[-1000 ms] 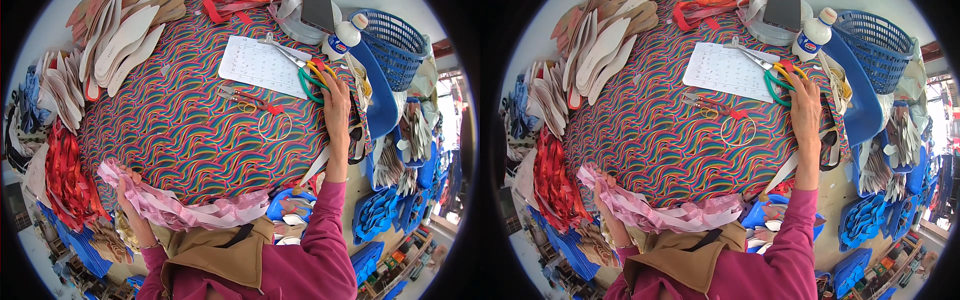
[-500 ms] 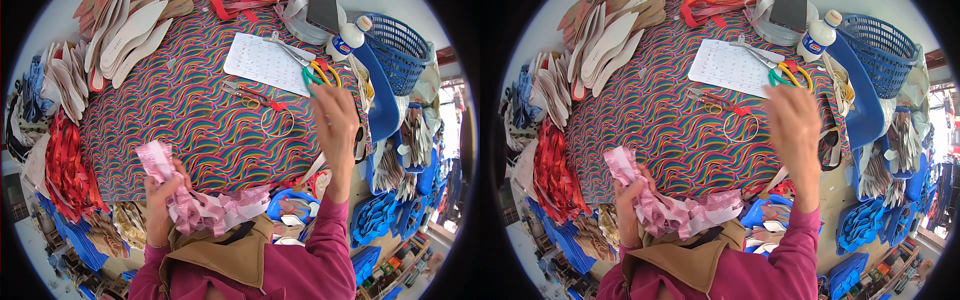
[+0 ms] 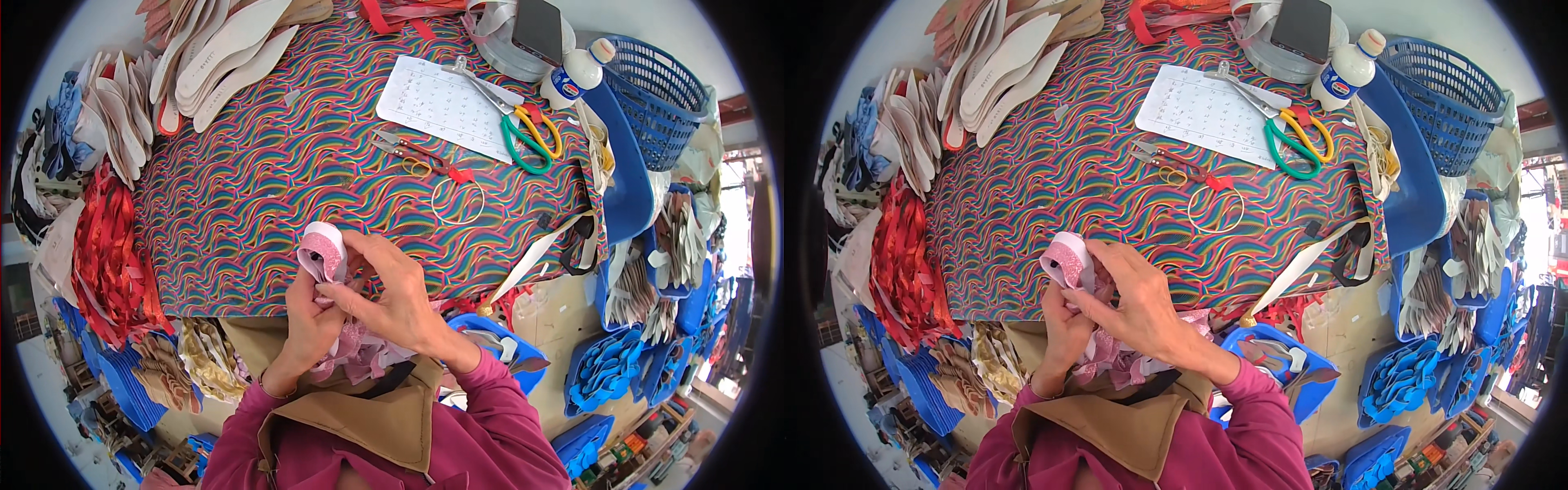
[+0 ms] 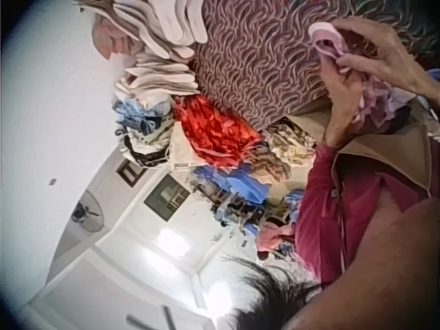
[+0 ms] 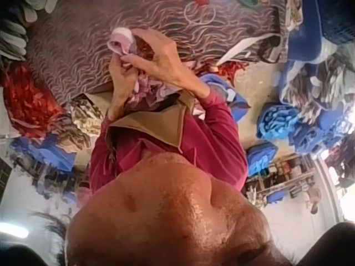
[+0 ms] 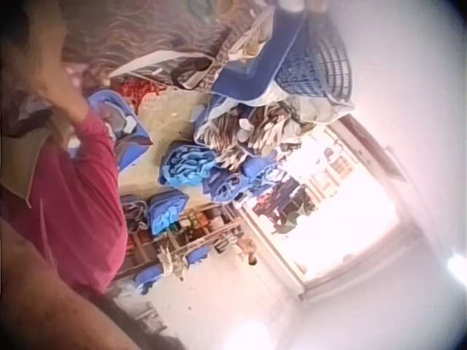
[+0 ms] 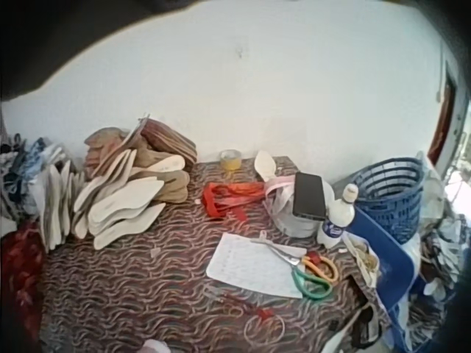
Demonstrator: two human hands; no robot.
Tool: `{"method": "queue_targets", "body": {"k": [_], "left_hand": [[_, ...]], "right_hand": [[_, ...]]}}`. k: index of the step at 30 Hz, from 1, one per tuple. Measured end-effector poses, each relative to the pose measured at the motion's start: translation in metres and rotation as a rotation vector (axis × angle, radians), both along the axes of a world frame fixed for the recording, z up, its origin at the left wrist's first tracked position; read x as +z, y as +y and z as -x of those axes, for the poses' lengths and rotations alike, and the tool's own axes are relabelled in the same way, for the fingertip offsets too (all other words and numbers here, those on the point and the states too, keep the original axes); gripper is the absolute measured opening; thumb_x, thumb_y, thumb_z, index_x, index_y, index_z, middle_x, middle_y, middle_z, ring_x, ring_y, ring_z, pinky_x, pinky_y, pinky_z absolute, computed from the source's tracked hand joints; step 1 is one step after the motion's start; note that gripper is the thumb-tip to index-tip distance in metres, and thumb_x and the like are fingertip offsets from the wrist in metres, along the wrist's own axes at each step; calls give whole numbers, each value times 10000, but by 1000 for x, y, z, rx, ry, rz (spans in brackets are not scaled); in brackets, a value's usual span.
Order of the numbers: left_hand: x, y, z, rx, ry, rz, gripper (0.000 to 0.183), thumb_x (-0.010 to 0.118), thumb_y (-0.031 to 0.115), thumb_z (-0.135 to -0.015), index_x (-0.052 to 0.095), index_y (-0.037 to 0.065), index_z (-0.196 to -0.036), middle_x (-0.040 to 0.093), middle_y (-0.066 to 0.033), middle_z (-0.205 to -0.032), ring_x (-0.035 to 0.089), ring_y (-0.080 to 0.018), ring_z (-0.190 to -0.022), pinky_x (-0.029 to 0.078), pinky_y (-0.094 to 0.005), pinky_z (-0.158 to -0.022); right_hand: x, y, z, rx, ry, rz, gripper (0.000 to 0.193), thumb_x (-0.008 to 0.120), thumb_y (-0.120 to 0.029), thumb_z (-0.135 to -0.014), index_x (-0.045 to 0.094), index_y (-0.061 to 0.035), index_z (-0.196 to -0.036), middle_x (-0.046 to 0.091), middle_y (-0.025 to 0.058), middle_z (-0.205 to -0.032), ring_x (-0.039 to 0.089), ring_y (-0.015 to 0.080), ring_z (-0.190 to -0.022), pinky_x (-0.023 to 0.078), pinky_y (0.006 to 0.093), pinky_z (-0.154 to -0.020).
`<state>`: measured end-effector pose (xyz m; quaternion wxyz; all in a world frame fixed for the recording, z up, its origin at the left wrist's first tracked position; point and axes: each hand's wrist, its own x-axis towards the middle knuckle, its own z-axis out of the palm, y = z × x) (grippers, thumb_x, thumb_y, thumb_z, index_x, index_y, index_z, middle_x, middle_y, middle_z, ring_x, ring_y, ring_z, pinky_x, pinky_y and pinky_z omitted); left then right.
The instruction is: Sorting and untangling bundles of fabric strips on a workbench in a shoe manufacturing facility.
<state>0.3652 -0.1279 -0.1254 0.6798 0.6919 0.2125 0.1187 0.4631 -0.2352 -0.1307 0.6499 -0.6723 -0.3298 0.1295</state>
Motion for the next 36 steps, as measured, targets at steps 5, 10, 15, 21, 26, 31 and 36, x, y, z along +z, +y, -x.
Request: {"method": "queue_targets", "body": {"k": [5, 10, 15, 21, 26, 31, 36], "left_hand": [[1, 10, -1, -36, 1, 104, 437, 648, -43, -835, 535, -28, -1257, 649, -102, -1107, 628, -148, -901, 522, -261, -763], [-4, 23, -1, -32, 29, 184, 455, 656, -45, -821, 543, -24, -1261, 653, -104, -1090, 630, -155, -893, 517, -271, -779], [6, 30, -3, 58, 113, 308, 461, 651, -21, -819, 550, -19, -1269, 658, -115, -1041, 635, -172, -860, 508, -274, -768], [0, 40, -2, 91, 18, 624, 442, 615, 29, -839, 554, -14, -1274, 656, -125, -974, 637, -195, -801, 492, -258, -731], [4, 41, -2, 88, -3, 616, 431, 592, 54, -848, 554, -17, -1272, 649, -135, -958, 627, -197, -777, 479, -252, -700], [-8, 47, -4, 36, -46, 694, 435, 600, 59, -843, 554, -24, -1267, 649, -134, -957, 621, -197, -779, 476, -261, -697], [-12, 52, 2, 82, -58, 697, 440, 603, 87, -842, 557, -22, -1266, 646, -135, -952, 613, -195, -775, 474, -265, -697]], "right_hand": [[2, -5, -12, 116, 202, 1, 540, 775, -72, -759, 595, 24, -1258, 638, 102, -968, 567, 177, -770, 474, 260, -682], [-2, -1, -14, 116, 155, -26, 507, 758, -64, -767, 608, 20, -1243, 634, 88, -964, 551, 159, -752, 457, 247, -667], [12, -3, -21, 66, 10, -82, 460, 732, -24, -763, 630, 23, -1210, 647, 89, -944, 549, 157, -747, 453, 251, -662], [80, 5, -23, 789, 670, -809, 287, 627, 66, -672, 731, -2, -931, 688, 79, -779, 538, 192, -581, 452, 278, -586], [109, 40, -24, 1402, 766, -1044, 293, 600, -189, -898, 691, 10, -1091, 727, 89, -1040, 626, 85, -678, 509, 142, -701], [116, 70, 9, 932, 657, -1401, 164, 604, -53, -836, 729, 39, -888, 732, 49, -741, 458, 64, -402, 426, 100, -507], [118, 73, 2, 1086, 757, -1330, 157, 608, -38, -828, 730, 36, -897, 737, 55, -760, 482, 68, -419, 415, 99, -499]]}}
